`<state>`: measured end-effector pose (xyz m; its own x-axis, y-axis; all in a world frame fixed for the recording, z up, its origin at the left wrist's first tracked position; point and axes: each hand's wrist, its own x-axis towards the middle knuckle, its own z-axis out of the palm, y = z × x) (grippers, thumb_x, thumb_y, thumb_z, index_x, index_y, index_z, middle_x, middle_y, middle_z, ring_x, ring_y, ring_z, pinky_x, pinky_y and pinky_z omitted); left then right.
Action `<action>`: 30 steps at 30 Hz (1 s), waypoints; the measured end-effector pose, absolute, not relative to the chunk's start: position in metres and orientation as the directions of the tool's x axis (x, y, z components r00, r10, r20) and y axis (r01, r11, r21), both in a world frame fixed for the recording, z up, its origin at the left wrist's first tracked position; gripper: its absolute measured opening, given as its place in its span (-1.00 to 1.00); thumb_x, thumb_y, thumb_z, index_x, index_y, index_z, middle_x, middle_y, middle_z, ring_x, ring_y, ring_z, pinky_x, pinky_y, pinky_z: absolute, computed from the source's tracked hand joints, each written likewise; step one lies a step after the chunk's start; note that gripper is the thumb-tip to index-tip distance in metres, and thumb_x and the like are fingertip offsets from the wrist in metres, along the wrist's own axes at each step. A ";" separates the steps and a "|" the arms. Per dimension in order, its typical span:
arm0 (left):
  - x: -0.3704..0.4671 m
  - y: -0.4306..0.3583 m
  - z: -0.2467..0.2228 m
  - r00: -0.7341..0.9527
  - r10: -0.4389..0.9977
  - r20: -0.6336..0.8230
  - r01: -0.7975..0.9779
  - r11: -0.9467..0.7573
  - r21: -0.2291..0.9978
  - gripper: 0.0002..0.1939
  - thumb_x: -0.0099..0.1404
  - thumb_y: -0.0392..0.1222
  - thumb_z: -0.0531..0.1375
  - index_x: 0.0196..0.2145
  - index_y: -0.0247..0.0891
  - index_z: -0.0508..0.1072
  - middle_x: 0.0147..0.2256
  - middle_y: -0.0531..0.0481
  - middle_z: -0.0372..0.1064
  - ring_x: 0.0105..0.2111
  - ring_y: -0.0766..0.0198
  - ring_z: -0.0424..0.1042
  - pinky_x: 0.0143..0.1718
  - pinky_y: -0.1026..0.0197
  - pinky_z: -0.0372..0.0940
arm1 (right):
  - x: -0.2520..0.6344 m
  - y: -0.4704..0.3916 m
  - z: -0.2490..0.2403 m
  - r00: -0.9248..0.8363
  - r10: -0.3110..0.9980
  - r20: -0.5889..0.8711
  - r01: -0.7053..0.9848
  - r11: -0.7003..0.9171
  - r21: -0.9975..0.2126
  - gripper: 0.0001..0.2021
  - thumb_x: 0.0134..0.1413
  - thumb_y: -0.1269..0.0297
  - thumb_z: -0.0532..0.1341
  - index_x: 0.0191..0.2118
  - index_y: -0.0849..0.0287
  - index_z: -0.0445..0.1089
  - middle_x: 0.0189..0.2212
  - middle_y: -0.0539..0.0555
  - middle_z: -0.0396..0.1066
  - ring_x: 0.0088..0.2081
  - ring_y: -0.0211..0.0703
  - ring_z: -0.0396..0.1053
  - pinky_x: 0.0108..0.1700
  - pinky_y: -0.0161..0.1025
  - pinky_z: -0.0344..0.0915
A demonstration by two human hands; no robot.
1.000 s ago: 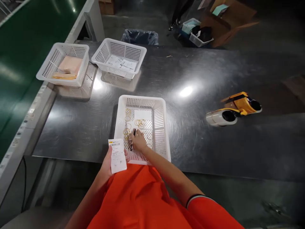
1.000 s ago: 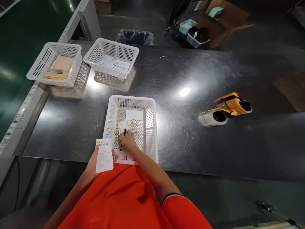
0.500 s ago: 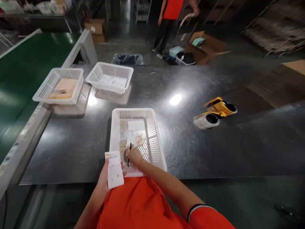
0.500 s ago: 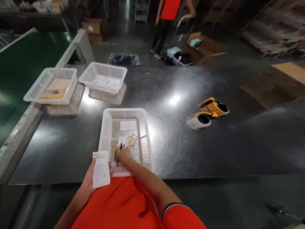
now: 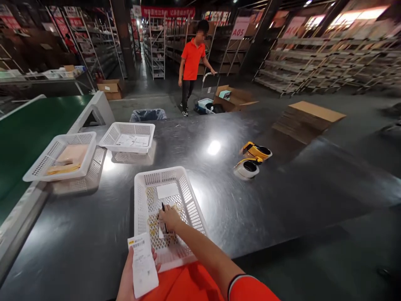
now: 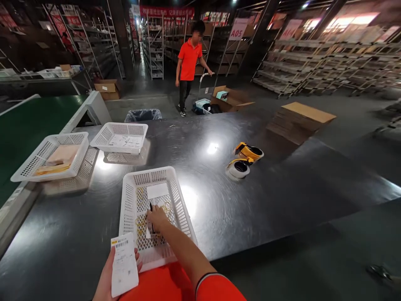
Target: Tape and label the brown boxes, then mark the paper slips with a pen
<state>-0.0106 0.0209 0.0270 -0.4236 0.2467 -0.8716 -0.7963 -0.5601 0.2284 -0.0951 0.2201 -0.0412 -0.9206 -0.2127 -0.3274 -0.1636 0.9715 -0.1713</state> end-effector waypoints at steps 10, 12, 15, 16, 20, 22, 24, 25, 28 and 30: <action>-0.013 0.015 0.012 -0.412 0.288 -0.864 -0.814 -0.543 0.207 -0.24 0.30 0.05 0.10 0.34 -0.20 -0.05 -0.26 -0.23 0.57 -0.23 -0.10 0.56 -0.06 -0.14 0.40 | -0.104 0.235 -0.021 -0.960 0.094 -0.262 0.197 0.893 -0.404 -0.59 -0.45 0.57 0.34 -0.36 0.16 0.24 -0.47 0.07 0.41 -0.37 -0.02 0.42 -0.37 -0.24 0.19; -0.011 0.015 0.017 -0.445 0.271 -0.854 -0.805 -0.539 0.248 -0.30 0.31 0.05 0.08 0.32 -0.23 0.03 -0.25 -0.24 0.57 -0.25 -0.07 0.56 -0.08 -0.15 0.40 | -0.102 0.239 -0.015 -0.950 0.136 -0.281 0.259 0.847 -0.463 -0.59 -0.39 0.54 0.35 -0.33 0.14 0.21 -0.52 -0.01 0.36 -0.39 -0.09 0.39 -0.38 -0.27 0.13; -0.010 0.016 0.028 -0.461 0.282 -0.841 -0.801 -0.540 0.258 -0.44 0.34 0.03 0.05 0.20 -0.30 0.22 -0.25 -0.26 0.55 -0.26 -0.04 0.56 -0.12 -0.15 0.41 | -0.097 0.248 -0.009 -0.920 0.196 -0.340 0.358 0.773 -0.523 -0.54 -0.28 0.39 0.36 -0.21 0.11 0.16 -0.50 -0.08 0.31 -0.46 -0.19 0.31 -0.44 -0.32 0.04; -0.010 0.017 0.032 -0.462 0.295 -0.836 -0.801 -0.543 0.251 -0.49 0.34 0.03 0.04 0.14 -0.31 0.29 -0.26 -0.26 0.54 -0.27 -0.02 0.55 -0.13 -0.13 0.41 | -0.094 0.252 -0.007 -0.908 0.214 -0.359 0.389 0.748 -0.537 -0.51 -0.26 0.32 0.37 -0.18 0.11 0.14 -0.50 -0.09 0.29 -0.48 -0.21 0.29 -0.45 -0.32 0.02; -0.011 0.021 0.043 -0.473 0.352 -0.808 -0.803 -0.549 0.231 -0.57 0.36 0.06 0.02 -0.09 -0.36 0.44 -0.30 -0.23 0.52 -0.33 0.05 0.53 -0.22 -0.03 0.42 | -0.078 0.263 -0.001 -0.806 0.428 -0.409 0.567 0.357 -0.742 -0.61 -0.16 0.20 0.32 -0.24 0.07 0.13 -0.56 -0.14 0.21 -0.50 -0.21 0.21 -0.45 -0.32 -0.03; -0.011 0.025 0.047 -0.492 0.374 -0.786 -0.802 -0.545 0.243 -0.55 0.36 0.07 0.01 -0.09 -0.37 0.44 -0.30 -0.23 0.52 -0.35 0.05 0.52 -0.28 0.00 0.42 | -0.069 0.262 0.001 -0.731 0.512 -0.452 0.589 0.137 -0.797 -0.73 -0.11 0.28 0.23 -0.28 0.07 0.12 -0.57 -0.13 0.21 -0.49 -0.21 0.21 -0.46 -0.32 -0.01; -0.010 0.029 0.050 -0.510 0.405 -0.759 -0.803 -0.541 0.250 -0.51 0.35 0.10 0.00 -0.03 -0.36 0.42 -0.25 -0.26 0.51 -0.35 0.05 0.51 -0.33 0.02 0.41 | -0.060 0.255 0.002 -0.690 0.532 -0.492 0.593 0.025 -0.805 -0.79 -0.09 0.35 0.14 -0.28 0.08 0.12 -0.55 -0.11 0.23 -0.48 -0.21 0.24 -0.47 -0.33 0.05; -0.010 0.031 0.052 -0.513 0.429 -0.744 -0.807 -0.537 0.247 -0.47 0.34 0.13 0.01 0.00 -0.35 0.41 -0.22 -0.26 0.51 -0.35 0.05 0.51 -0.34 0.03 0.41 | -0.057 0.250 0.002 -0.669 0.531 -0.520 0.590 -0.046 -0.806 -0.79 -0.11 0.37 0.11 -0.27 0.08 0.12 -0.53 -0.10 0.26 -0.48 -0.21 0.27 -0.48 -0.33 0.08; -0.012 0.035 0.057 -0.489 0.527 -0.695 -0.845 -0.484 0.227 -0.33 0.27 0.25 0.03 0.10 -0.36 0.35 -0.20 -0.29 0.51 -0.36 0.03 0.51 -0.37 0.05 0.39 | -0.046 0.231 0.003 -0.623 0.492 -0.608 0.555 -0.270 -0.787 -0.72 -0.22 0.39 0.11 -0.26 0.09 0.15 -0.51 -0.08 0.32 -0.50 -0.21 0.33 -0.52 -0.33 0.19; -0.014 0.037 0.059 -0.462 0.557 -0.690 -0.866 -0.450 0.216 -0.27 0.23 0.30 0.05 0.11 -0.36 0.34 -0.24 -0.29 0.52 -0.40 0.01 0.51 -0.39 0.04 0.38 | -0.039 0.219 0.004 -0.611 0.464 -0.642 0.508 -0.392 -0.767 -0.68 -0.30 0.40 0.15 -0.29 0.08 0.16 -0.52 -0.10 0.34 -0.53 -0.22 0.34 -0.55 -0.33 0.23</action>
